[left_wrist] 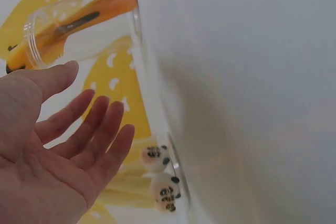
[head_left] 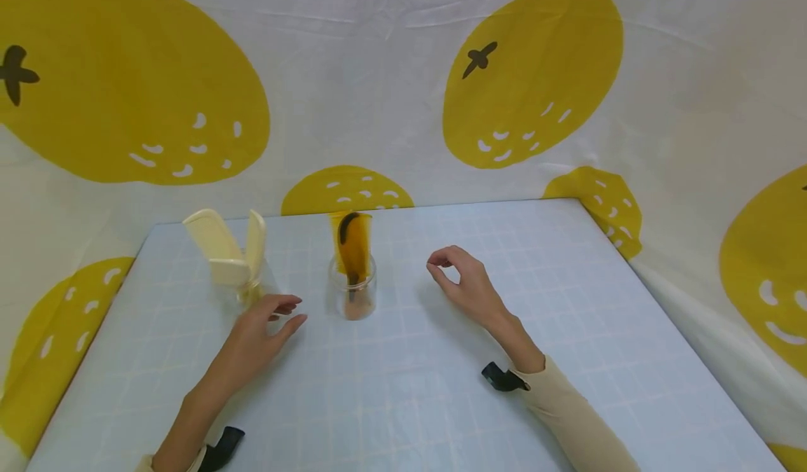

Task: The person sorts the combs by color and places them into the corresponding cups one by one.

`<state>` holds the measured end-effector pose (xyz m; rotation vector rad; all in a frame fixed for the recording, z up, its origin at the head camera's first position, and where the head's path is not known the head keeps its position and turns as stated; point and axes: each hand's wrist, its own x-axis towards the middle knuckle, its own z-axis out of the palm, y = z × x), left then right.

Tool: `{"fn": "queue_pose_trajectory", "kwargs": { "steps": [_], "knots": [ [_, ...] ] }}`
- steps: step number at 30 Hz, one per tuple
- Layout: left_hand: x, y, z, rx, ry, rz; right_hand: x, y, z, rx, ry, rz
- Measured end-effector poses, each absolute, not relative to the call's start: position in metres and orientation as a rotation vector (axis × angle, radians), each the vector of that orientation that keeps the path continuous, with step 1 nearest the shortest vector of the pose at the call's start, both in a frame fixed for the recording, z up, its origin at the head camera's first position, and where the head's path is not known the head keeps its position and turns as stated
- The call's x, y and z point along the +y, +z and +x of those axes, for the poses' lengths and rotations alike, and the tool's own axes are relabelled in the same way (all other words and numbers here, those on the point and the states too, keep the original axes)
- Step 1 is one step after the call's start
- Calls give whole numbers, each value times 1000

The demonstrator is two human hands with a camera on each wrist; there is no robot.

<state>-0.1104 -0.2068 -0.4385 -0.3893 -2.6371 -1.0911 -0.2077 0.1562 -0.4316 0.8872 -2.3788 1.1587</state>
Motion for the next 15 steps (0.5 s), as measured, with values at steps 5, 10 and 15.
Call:
{"fn": "queue_pose_trajectory", "kwargs": {
  "steps": [5, 10, 15],
  "knots": [
    [-215, -438, -104, -2541, -1011, -444, 171, -434, -205, -2396, 1077, 884],
    [-224, -438, -97, -2574, -977, -381, 183, -436, -205, -2365, 942, 909],
    [-238, -438, -91, -2610, -965, -286, 197, -439, -207, -2324, 797, 963]
  ]
}}
